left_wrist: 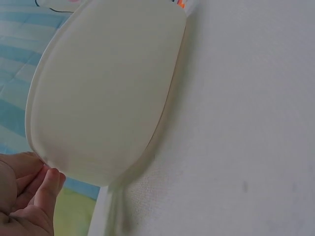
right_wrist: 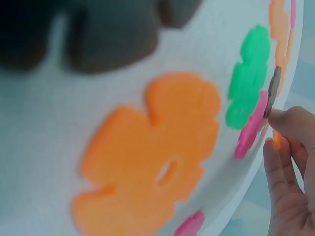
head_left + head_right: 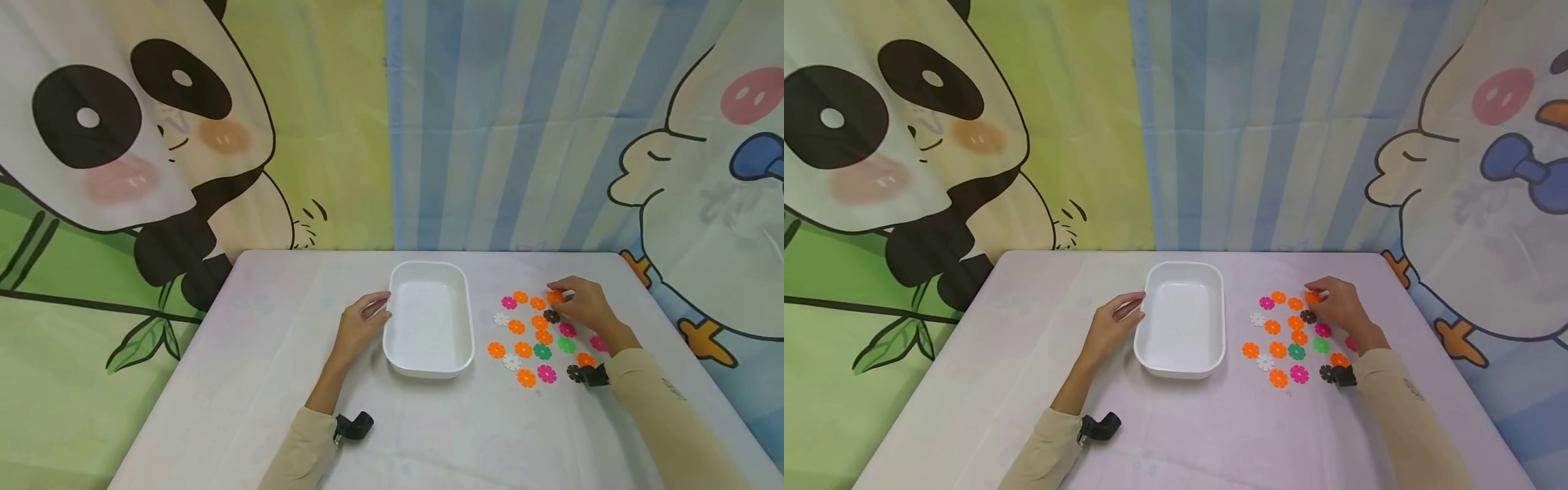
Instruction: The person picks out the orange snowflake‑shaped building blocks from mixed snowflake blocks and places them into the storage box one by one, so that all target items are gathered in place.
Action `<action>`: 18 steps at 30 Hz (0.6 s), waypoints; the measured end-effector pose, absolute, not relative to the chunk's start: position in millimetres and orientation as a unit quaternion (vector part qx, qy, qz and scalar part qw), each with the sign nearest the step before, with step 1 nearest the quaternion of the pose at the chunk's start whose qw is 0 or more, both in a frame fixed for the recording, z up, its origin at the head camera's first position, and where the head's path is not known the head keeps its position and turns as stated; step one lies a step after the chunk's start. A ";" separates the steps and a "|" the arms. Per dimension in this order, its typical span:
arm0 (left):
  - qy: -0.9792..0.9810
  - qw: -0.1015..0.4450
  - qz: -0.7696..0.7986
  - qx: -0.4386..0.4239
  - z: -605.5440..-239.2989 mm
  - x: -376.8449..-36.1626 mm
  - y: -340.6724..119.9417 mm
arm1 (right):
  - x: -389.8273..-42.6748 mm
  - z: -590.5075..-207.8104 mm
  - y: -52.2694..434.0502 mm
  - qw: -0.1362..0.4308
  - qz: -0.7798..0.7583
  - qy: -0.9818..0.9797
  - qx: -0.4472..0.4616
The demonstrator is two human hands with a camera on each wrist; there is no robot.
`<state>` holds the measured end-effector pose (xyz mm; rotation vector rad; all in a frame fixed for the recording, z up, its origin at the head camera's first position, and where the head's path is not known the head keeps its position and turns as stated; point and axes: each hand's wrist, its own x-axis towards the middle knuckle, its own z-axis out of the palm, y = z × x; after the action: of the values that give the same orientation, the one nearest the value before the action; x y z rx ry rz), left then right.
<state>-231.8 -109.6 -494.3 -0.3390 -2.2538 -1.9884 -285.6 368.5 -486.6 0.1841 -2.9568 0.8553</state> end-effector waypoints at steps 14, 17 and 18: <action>-0.749 0.061 -0.651 -0.109 -494.7 -230.1 -110.2 | -284.2 -484.7 372.0 -0.026 0.306 -0.951 -0.032; -0.748 0.062 -0.652 -0.109 -495.1 -230.3 -109.7 | -286.8 -482.1 370.9 -0.031 0.294 -0.955 -0.032; -0.747 0.063 -0.652 -0.110 -495.1 -230.4 -109.6 | -287.7 -481.8 370.7 -0.031 0.290 -0.956 -0.029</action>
<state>-230.4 -109.6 -495.1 -0.3327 -2.2590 -1.9707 -287.7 370.7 -481.8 -0.0924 -3.0648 0.9295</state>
